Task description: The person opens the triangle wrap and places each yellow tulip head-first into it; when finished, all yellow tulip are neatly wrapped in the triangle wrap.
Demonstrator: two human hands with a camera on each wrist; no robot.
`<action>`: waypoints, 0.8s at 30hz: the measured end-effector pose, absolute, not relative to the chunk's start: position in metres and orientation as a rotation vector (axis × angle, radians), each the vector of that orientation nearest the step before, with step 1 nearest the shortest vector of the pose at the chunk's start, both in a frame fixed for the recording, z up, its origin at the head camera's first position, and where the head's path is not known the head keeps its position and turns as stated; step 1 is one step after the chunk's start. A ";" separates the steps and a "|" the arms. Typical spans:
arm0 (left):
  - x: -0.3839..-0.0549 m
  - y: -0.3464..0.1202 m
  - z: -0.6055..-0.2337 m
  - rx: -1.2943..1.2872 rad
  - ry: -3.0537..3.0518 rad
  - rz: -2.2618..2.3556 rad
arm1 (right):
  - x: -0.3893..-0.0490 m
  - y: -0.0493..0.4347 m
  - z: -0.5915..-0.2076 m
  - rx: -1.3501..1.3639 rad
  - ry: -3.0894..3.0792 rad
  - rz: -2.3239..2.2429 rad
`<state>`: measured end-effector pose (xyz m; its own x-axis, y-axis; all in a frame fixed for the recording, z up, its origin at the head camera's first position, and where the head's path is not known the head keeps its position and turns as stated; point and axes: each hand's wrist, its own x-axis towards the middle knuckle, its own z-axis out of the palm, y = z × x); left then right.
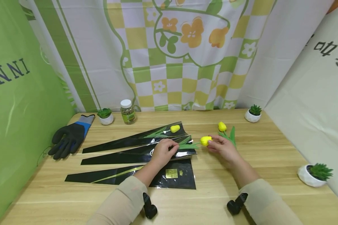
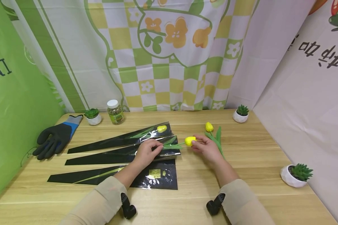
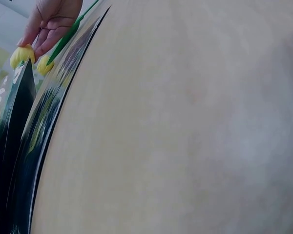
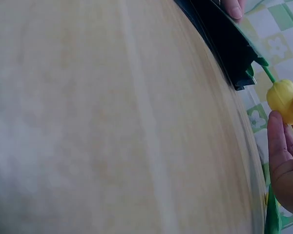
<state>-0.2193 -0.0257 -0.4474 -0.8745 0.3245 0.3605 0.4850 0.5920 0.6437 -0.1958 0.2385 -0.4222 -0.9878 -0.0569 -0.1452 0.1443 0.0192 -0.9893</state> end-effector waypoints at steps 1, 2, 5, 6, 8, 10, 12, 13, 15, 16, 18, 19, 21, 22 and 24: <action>-0.219 -0.026 -0.447 -0.674 -2.616 -1.153 | -0.197 0.239 -0.423 0.081 2.154 -2.078; -0.219 -0.026 -0.447 -0.677 -2.616 -1.152 | -0.199 0.239 -0.424 0.070 2.169 -2.049; -0.219 -0.025 -0.447 -0.684 -2.614 -1.142 | -0.203 0.237 -0.428 0.035 2.204 -1.974; -0.219 -0.025 -0.447 -0.688 -2.612 -1.140 | -0.205 0.236 -0.428 0.024 2.213 -1.947; -0.219 -0.025 -0.447 -0.693 -2.610 -1.137 | -0.207 0.234 -0.430 0.015 2.225 -1.901; -0.218 -0.025 -0.447 -0.694 -2.608 -1.140 | -0.210 0.233 -0.430 0.002 2.237 -1.855; -0.218 -0.024 -0.447 -0.694 -2.611 -1.140 | -0.212 0.230 -0.430 -0.004 2.264 -1.795; -0.218 -0.024 -0.447 -0.692 -2.612 -1.141 | -0.213 0.229 -0.429 -0.013 2.280 -1.762; -0.218 -0.024 -0.448 -0.692 -2.613 -1.142 | -0.215 0.227 -0.429 -0.039 2.329 -1.681; -0.218 -0.024 -0.448 -0.691 -2.613 -1.142 | -0.216 0.226 -0.429 -0.049 2.339 -1.655; -0.219 -0.024 -0.449 -0.692 -2.609 -1.150 | -0.218 0.224 -0.428 -0.058 2.363 -1.599; -0.219 -0.024 -0.449 -0.693 -2.607 -1.149 | -0.219 0.222 -0.428 -0.061 2.363 -1.582; -0.219 -0.024 -0.449 -0.695 -2.601 -1.142 | -0.221 0.218 -0.427 -0.070 2.355 -1.564; -0.219 -0.023 -0.449 -0.696 -2.599 -1.137 | -0.222 0.217 -0.427 -0.076 2.344 -1.563; -0.220 -0.023 -0.449 -0.701 -2.593 -1.133 | -0.224 0.213 -0.427 -0.096 2.348 -1.543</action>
<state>-0.2195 -0.0229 -0.4490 -0.8606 0.3348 0.3838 0.5091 0.5876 0.6289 -0.2237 0.2134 -0.4266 -0.9436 -0.2339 -0.2343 0.1223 0.4112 -0.9033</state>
